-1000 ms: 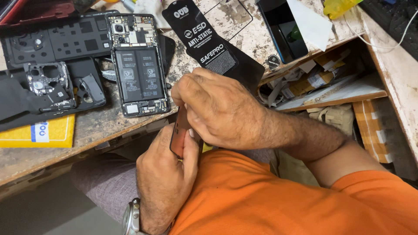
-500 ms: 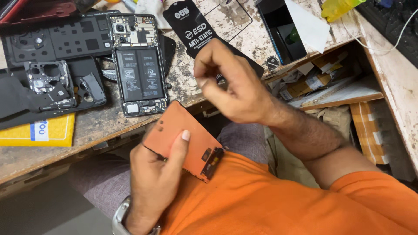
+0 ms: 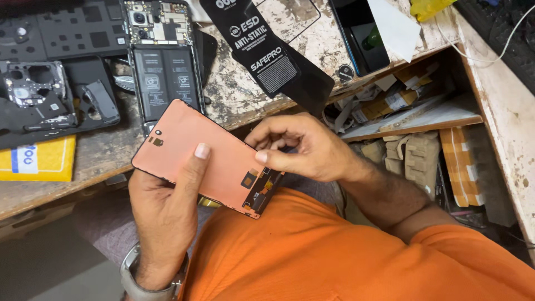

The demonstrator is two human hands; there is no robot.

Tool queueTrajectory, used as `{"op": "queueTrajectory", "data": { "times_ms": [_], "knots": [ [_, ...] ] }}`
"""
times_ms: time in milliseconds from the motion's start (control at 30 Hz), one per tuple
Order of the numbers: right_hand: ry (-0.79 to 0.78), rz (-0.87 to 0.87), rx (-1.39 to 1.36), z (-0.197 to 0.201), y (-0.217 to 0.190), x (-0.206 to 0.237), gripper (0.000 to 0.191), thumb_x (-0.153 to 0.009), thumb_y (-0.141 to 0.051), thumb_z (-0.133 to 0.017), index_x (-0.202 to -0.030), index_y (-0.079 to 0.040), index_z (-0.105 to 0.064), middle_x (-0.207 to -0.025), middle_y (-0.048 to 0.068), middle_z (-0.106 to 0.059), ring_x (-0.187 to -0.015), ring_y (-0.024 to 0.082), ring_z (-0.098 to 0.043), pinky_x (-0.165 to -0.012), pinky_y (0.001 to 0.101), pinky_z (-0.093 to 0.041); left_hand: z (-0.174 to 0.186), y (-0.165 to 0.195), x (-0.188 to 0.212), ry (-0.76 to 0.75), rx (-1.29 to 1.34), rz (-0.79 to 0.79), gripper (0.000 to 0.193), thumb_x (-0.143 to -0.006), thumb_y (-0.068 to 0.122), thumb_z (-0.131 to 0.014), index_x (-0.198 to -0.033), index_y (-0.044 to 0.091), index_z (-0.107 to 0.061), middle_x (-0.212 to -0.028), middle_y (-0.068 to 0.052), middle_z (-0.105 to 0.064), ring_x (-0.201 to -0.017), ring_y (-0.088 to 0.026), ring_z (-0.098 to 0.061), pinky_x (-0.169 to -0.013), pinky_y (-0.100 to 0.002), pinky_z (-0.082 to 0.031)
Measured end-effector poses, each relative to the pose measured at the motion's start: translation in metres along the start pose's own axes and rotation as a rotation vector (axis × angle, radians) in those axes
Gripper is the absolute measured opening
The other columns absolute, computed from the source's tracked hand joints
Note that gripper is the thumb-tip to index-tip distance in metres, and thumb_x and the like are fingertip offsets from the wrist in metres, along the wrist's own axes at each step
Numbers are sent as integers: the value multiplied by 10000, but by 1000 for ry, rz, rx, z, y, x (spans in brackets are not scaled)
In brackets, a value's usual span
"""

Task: The person handles a disassembled smartphone, repeatedly opening and closing the screen assembly to check the hinge and internal connections. They also handle a separate copper-colored back cover, peeling off protective film and inspecting its edges. The person works at a cluttered bench with multiple phone parts and tools visible.

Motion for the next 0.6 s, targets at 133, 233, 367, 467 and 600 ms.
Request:
{"op": "queueTrajectory", "data": {
  "times_ms": [133,233,367,467,600],
  "knots": [
    [63,-13,-32,3,7,-1,95,-1027,-63,-649,-1033,31,-665,-907,24,-698,-825,53,-644,-728,216,-530,-6,-1,0,6,2,7,186,-1037,115,-670,-1164,-20,-680,-1040,-26,-726,-931,-52,-647,-801,-211,-538],
    [86,41,41,0,8,-4,130,-1052,-68,-625,-947,8,-636,-841,0,-665,-751,30,-600,-655,208,-492,-5,3,2,0,5,-38,165,-1065,99,-661,-1171,-27,-675,-1080,-27,-720,-969,-56,-652,-843,-214,-539],
    [130,-3,84,-2,20,-9,240,-1090,-64,-650,-866,18,-622,-743,-4,-571,-649,38,-464,-566,223,-377,-2,-1,4,11,-4,0,152,-1062,93,-666,-1157,-25,-680,-1059,-26,-722,-939,-53,-645,-813,-212,-532],
    [55,2,-103,-5,20,-11,165,-1089,-61,-627,-948,23,-644,-808,-14,-606,-688,34,-511,-603,217,-418,1,1,3,22,24,-13,146,-1067,91,-666,-1161,-19,-675,-1070,-20,-716,-948,-52,-642,-823,-212,-530],
    [-1,14,-88,1,13,-6,137,-1057,-53,-641,-1140,45,-687,-997,40,-705,-873,64,-646,-774,228,-541,8,3,1,47,56,-61,136,-1100,95,-675,-1175,-18,-678,-1057,-23,-712,-935,-46,-630,-844,-216,-517]
  ]
}}
Point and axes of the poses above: each hand's wrist, its own x-axis away from the middle knuckle, its own z-axis out of the back of the hand, y = z × x, the point moved 8 cm from there along -x, towards the middle knuckle
